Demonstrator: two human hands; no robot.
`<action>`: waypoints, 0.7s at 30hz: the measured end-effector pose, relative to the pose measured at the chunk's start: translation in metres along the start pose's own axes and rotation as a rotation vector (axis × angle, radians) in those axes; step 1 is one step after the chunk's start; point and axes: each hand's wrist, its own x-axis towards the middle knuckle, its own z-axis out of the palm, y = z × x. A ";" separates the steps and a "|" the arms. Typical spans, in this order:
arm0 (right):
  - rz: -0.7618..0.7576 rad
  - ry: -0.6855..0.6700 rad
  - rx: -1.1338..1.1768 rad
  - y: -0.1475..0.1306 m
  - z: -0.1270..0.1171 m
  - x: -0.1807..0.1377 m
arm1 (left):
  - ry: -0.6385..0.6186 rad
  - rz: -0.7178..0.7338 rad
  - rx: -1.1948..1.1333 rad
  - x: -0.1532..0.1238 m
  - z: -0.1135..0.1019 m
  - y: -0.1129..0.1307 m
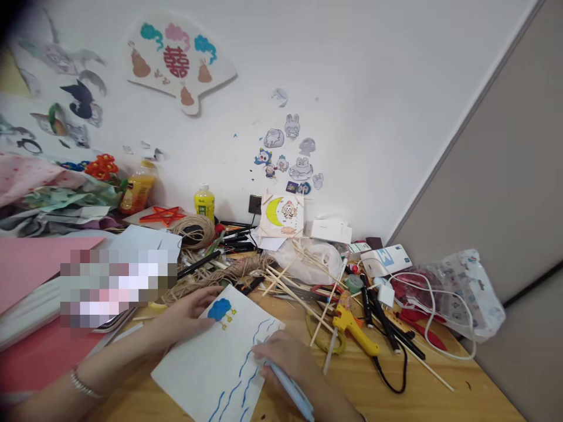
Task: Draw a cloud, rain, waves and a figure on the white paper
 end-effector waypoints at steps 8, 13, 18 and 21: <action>0.296 0.350 0.236 0.007 -0.002 -0.003 | 0.306 0.408 0.658 -0.006 0.003 -0.005; 0.502 0.394 0.430 0.004 -0.002 0.002 | 0.067 0.598 0.859 -0.028 0.028 0.004; 0.486 0.384 0.402 0.014 0.004 0.001 | -0.402 0.595 0.792 -0.046 0.048 0.016; 0.465 0.370 0.397 0.017 0.006 0.000 | -0.450 0.558 0.753 -0.047 0.048 0.019</action>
